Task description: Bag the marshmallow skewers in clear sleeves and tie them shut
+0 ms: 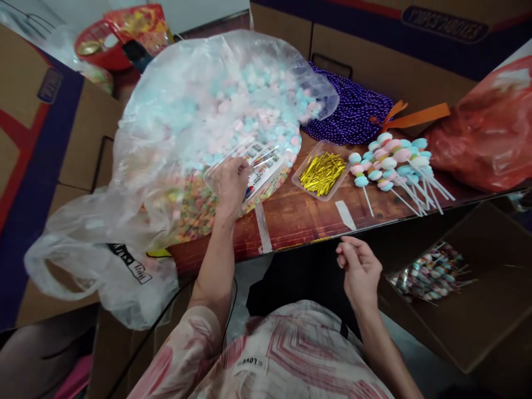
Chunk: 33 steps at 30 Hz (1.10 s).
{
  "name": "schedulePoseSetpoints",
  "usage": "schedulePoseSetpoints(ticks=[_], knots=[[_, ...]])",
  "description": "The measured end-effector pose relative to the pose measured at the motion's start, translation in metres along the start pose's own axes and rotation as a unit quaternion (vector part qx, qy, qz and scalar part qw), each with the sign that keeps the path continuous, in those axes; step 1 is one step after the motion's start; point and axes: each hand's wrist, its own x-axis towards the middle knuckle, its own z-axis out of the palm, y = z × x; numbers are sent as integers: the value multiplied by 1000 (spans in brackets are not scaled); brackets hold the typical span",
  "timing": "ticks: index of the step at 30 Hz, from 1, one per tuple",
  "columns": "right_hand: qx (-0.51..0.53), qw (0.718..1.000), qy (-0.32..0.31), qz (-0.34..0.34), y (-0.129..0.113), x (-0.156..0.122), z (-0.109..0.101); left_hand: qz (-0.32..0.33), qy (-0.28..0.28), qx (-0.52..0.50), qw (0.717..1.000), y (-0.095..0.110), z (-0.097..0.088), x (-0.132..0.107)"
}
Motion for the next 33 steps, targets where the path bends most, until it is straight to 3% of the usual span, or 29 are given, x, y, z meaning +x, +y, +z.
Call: schedulePoseSetpoints(ticks=[3,10,12,16,21,24,29,31,33], knots=[[-59,997,-55,-21,3,-6,3,-10,24,-4,1000,2,-1,1],[-147,981,-102,-79,-10,-10,16,10,143,-52,988,13,-5,-11],[-150,976,-129,-88,-15,-11,26,15,134,-49,990,16,-3,-13],[-157,964,-182,-112,-20,-14,41,42,62,-65,995,18,-1,-15],[-224,942,-189,-164,-14,-7,52,86,13,-70,994,19,-2,-21],[-361,883,-153,-260,-9,-1,64,103,-10,-66,993,16,3,-24],[-565,724,-122,-376,-5,7,97,106,3,-73,992,20,4,-27],[-595,693,-128,-385,-2,13,108,104,15,-93,990,28,-2,-33],[-608,683,-140,-380,2,19,114,105,7,-133,986,37,-8,-44]])
